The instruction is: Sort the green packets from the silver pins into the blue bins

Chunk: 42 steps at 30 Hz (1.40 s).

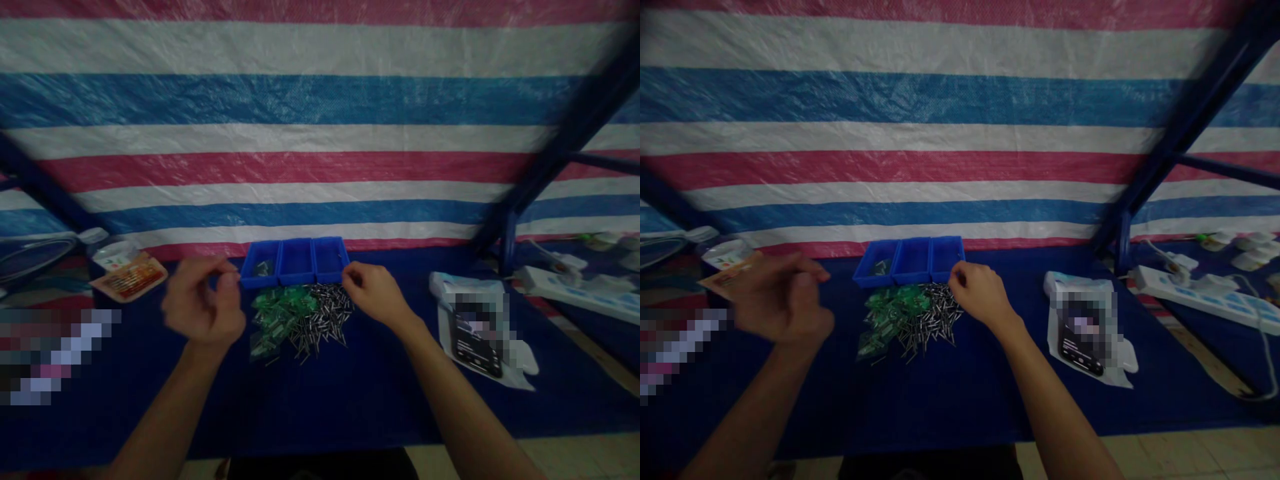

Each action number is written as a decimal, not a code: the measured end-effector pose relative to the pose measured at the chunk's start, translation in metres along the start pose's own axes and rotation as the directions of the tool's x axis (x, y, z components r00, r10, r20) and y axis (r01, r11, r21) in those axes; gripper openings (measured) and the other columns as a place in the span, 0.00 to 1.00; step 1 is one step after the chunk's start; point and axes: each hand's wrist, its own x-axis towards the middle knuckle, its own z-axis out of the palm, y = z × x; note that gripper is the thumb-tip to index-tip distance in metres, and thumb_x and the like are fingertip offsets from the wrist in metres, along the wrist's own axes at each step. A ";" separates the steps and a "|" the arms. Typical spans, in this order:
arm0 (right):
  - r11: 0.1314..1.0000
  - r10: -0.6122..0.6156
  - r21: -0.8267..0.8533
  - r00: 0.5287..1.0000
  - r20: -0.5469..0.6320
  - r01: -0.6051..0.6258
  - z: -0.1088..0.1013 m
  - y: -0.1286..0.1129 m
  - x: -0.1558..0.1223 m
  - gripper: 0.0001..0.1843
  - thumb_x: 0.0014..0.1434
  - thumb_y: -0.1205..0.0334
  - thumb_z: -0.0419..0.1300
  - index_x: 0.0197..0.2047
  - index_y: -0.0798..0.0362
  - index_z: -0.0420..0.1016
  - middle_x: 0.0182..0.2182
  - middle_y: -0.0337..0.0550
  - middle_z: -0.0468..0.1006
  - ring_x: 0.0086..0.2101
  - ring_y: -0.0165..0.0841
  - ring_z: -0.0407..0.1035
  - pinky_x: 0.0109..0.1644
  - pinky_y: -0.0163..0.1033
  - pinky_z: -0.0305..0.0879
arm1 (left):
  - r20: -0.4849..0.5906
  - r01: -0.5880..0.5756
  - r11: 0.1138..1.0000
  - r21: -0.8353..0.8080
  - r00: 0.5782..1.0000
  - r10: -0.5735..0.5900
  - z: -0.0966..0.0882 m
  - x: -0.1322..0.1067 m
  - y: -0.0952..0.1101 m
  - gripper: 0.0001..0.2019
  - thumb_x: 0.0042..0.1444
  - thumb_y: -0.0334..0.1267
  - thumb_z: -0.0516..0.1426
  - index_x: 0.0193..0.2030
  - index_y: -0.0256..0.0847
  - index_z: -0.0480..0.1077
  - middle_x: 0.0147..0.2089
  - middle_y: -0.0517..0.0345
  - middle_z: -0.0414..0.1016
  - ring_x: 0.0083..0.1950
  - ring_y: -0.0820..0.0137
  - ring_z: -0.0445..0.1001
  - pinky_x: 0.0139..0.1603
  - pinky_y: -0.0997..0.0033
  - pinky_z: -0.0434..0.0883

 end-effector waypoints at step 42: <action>0.799 -0.262 -0.546 0.963 0.063 0.253 0.091 0.010 0.003 0.13 0.67 0.60 0.53 0.41 0.50 0.80 0.43 0.49 0.76 0.46 0.44 0.63 0.43 0.47 0.56 | 0.283 -0.030 0.993 0.111 0.959 -0.003 0.037 -0.040 -0.028 0.10 0.61 0.38 0.55 0.38 0.40 0.78 0.27 0.61 0.79 0.24 0.73 0.74 0.28 0.75 0.69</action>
